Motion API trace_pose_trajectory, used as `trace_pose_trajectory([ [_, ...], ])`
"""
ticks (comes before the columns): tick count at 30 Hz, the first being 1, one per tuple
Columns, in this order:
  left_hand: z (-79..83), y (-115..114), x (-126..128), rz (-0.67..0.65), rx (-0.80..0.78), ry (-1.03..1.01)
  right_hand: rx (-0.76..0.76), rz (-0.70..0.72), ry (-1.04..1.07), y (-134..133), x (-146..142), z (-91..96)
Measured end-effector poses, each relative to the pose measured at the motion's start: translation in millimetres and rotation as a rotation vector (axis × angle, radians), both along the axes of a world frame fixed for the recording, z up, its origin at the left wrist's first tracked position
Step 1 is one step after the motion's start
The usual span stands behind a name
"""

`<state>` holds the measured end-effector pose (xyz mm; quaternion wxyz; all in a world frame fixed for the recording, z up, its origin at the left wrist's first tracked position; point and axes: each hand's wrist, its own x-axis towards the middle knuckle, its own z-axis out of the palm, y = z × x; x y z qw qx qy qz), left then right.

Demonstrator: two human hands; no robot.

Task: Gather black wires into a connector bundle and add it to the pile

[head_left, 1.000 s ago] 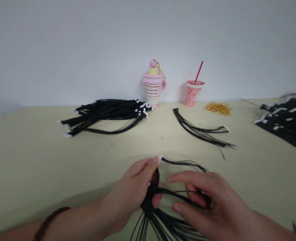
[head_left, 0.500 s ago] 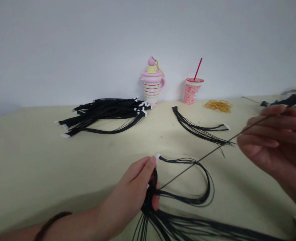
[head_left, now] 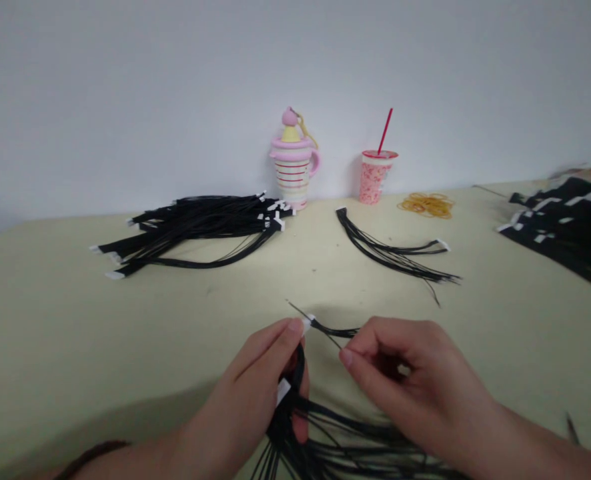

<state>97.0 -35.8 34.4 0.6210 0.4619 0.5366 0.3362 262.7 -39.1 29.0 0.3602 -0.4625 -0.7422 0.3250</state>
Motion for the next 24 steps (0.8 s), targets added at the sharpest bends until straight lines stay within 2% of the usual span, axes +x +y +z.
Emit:
trace_pose_trajectory([
  [3,-0.7,-0.8,0.2,0.004,-0.015,-0.019,0.095,-0.002,-0.023,-4.0,-6.7,-8.2],
  [8,0.8,-0.5,2.1,0.015,-0.003,-0.036,0.182,-0.045,-0.022,-7.4,-2.0,-7.6],
  [14,-2.1,0.8,-0.3,0.034,-0.017,0.036,0.16,-0.041,-0.062,-12.2,2.9,-4.0],
  [24,2.4,4.3,2.0,0.049,-0.025,-0.034,0.15,-0.06,-0.052,-8.7,5.5,-5.0],
])
